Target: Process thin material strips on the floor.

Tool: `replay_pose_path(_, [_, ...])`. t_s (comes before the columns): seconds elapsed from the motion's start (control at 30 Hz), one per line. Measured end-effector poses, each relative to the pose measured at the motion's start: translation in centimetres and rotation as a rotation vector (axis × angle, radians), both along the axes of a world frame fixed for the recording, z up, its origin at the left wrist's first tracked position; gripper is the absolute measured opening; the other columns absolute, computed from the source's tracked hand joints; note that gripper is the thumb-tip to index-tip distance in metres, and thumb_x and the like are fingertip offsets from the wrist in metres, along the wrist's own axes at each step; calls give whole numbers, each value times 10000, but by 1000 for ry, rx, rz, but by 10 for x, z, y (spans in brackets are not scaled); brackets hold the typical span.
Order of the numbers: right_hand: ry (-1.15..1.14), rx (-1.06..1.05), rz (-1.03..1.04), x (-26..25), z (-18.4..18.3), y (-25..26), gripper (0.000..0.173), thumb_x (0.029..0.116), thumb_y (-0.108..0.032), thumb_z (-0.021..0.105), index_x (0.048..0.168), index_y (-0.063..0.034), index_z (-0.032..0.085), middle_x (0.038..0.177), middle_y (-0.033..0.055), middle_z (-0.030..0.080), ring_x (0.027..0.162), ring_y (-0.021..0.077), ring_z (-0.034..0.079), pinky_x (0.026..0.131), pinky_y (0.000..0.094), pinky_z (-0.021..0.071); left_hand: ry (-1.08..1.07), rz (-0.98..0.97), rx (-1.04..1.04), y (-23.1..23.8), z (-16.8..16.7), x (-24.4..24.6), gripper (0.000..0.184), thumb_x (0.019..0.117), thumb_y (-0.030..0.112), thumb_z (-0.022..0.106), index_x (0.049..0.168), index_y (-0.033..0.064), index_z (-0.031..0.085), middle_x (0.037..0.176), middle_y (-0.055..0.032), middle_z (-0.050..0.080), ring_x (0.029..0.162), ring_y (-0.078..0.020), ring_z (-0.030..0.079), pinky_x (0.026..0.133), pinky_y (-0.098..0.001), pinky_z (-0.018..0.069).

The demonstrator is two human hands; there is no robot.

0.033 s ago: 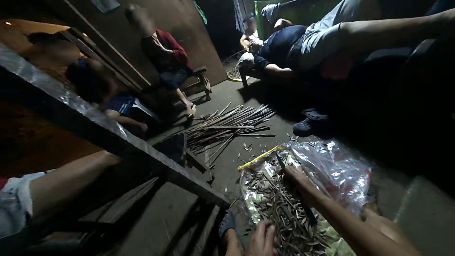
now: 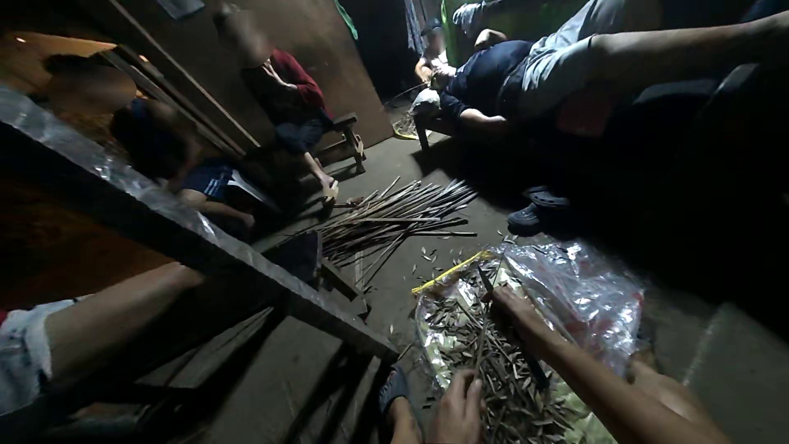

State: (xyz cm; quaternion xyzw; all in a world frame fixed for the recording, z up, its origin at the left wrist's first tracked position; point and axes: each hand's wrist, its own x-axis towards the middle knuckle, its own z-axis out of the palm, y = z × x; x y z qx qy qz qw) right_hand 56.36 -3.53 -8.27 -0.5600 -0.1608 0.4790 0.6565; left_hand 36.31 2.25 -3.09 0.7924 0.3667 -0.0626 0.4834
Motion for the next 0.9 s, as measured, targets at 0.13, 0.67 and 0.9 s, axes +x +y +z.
replay_pose_path(0.13, [-413, -68, -69, 12, -18, 10, 362, 1108, -237, 370, 1201, 29, 597, 850, 25, 541, 659, 66, 475, 634, 257, 443, -87, 65, 127, -1, -12, 42, 276, 1080, 143, 464, 1169, -31, 660, 823, -117, 634, 668, -194, 583, 663, -383, 507])
replay_pose_path(0.67, [155, -51, 38, 8, -11, 0, 446, 1125, -352, 246, 1369, -72, 492, 725, -30, 555, 478, 25, 449, 430, 178, 378, -183, 308, -101, 37, -30, 57, 242, 1086, 132, 465, 1062, -12, 659, 655, 22, 471, 509, -52, 401, 496, -220, 359])
replay_pose_path(0.9, [86, 30, -44, 17, -2, -3, 338, 1121, -302, 263, 1266, -72, 464, 682, -38, 527, 458, 18, 428, 424, 168, 372, -187, 192, -115, 22, -35, 71, 239, 1080, 121, 469, 1047, -16, 661, 666, 23, 499, 516, -36, 423, 504, -207, 376])
